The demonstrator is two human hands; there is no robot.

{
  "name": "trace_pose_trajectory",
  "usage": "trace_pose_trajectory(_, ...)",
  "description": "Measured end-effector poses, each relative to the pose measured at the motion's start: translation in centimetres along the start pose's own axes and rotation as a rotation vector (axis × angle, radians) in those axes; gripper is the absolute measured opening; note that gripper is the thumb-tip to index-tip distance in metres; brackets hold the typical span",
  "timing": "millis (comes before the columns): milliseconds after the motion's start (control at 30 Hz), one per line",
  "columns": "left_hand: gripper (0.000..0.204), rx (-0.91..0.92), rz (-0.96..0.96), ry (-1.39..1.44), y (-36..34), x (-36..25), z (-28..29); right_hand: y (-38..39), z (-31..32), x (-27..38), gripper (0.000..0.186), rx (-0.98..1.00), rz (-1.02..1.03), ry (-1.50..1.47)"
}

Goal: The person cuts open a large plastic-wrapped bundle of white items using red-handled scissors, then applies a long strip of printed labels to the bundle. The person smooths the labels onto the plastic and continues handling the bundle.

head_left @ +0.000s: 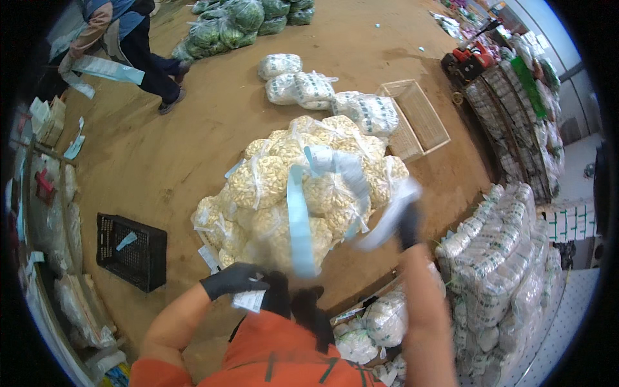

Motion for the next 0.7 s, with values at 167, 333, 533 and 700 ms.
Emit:
trace_pose_trajectory(167,0.046,0.013,0.254,0.08,1.5,5.8,-3.2,16.5,-24.6,-5.3,0.074,0.256,0.068,0.117)
trace_pose_trajectory(333,0.043,0.032,0.375,0.073,3.9,9.8,-6.1,19.2,-26.1,-3.7,0.068,0.066,-0.153,0.464)
trace_pose_trajectory(533,0.046,0.07,0.35,0.129,3.0,9.4,-6.8,15.9,-24.0,-4.8,0.039,0.216,-0.092,0.051)
trace_pose_trajectory(700,0.048,0.012,0.305,0.082,3.6,8.1,-5.2,7.3,-16.1,4.6,0.025,0.238,-0.237,-1.059)
Point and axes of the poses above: each hand's wrist, its own y-axis away from the middle knuckle, its own z-axis out of the back of the hand, x = y × z, the point moved 6 cm from there along -y, towards the middle knuckle, and after that the axes turned 4 degrees about y, right-handed, at the moved point
